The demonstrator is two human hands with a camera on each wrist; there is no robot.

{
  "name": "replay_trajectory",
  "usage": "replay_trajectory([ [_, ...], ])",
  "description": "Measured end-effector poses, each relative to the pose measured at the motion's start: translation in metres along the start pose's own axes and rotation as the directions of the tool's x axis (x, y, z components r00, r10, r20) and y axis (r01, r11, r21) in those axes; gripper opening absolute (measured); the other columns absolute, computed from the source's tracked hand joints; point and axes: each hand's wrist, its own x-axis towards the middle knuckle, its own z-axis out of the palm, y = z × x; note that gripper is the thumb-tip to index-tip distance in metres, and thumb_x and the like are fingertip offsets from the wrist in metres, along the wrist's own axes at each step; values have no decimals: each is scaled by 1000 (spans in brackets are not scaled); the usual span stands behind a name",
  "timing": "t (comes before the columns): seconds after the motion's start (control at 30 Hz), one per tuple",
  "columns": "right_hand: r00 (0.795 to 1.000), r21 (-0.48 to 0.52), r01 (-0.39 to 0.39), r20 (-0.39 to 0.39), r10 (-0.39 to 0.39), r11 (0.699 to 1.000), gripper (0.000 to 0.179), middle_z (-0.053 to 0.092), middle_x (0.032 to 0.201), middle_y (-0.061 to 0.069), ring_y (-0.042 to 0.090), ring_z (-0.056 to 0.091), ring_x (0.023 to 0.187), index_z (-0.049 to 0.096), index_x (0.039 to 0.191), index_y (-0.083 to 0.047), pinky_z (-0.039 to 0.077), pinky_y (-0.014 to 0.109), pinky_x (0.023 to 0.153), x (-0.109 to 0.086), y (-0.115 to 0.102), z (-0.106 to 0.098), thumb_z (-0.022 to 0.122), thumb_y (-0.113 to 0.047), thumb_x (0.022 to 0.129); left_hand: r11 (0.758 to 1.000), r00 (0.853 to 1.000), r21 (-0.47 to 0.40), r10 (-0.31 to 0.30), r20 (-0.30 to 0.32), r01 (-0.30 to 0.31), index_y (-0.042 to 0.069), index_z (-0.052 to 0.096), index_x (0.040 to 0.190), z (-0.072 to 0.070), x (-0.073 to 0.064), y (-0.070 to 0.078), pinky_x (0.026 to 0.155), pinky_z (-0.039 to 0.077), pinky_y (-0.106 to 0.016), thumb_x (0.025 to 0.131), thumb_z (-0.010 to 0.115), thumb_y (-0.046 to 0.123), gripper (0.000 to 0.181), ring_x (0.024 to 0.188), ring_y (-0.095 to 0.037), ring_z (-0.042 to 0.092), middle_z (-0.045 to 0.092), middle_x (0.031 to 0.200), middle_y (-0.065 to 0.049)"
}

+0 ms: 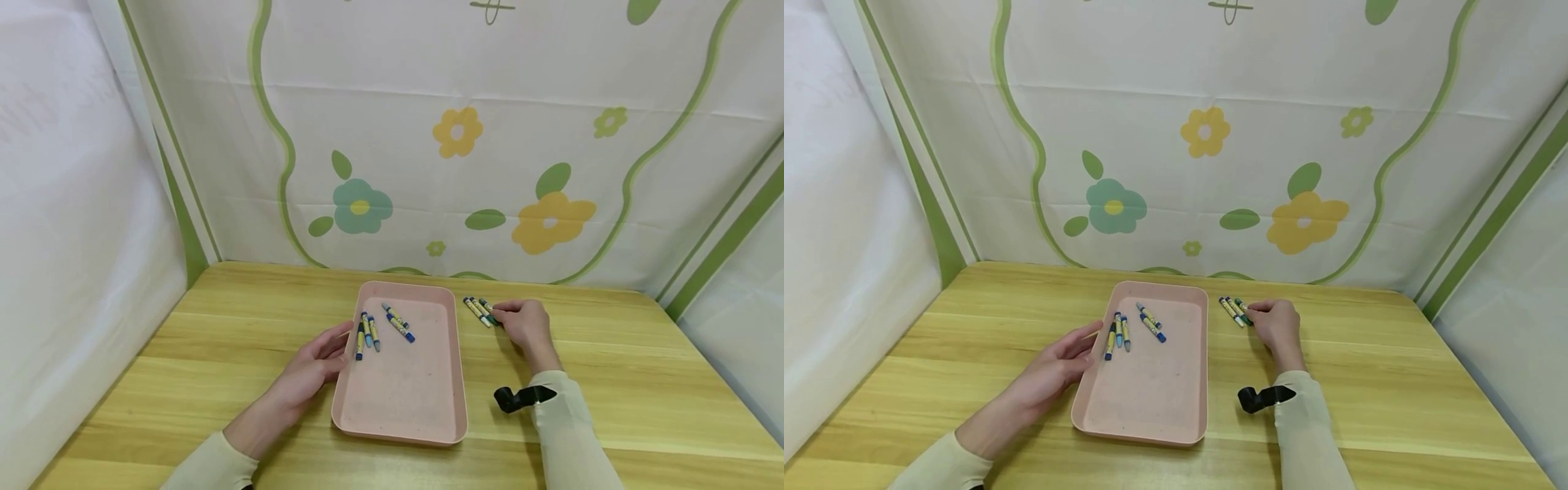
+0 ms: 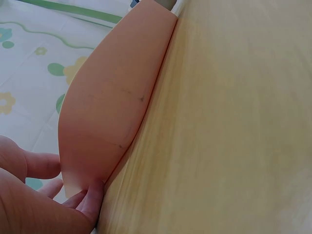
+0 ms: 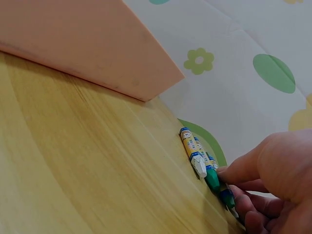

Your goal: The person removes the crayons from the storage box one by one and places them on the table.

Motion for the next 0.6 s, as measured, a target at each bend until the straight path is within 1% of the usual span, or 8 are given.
replay_trajectory([
  [0.3,1000,19,-22,10,21,1000,34,67,141,24,46,54,139,79,124,-5,44,59,116,-2,-1,0,69,-30,103,1000,1000,-4,-4,1,4,19,46,161,0,-1,-1,126,37,-55,106,59,8,58,156,-36,41,44,168,-16],
  [0.5,1000,59,-27,3,27,998,37,65,145,23,43,54,140,76,129,-5,45,57,116,-3,-2,-2,68,-30,103,1000,1000,-11,3,3,-3,19,47,161,0,-1,-1,125,38,-54,105,59,8,58,156,-35,41,45,167,-15],
  [0.6,1000,79,-16,-1,16,997,39,65,145,23,42,55,139,75,131,-5,46,56,114,-4,-2,-4,67,-31,103,1000,1000,-14,5,4,-5,19,47,161,0,0,-1,125,39,-53,105,59,8,58,156,-35,41,45,167,-15],
])
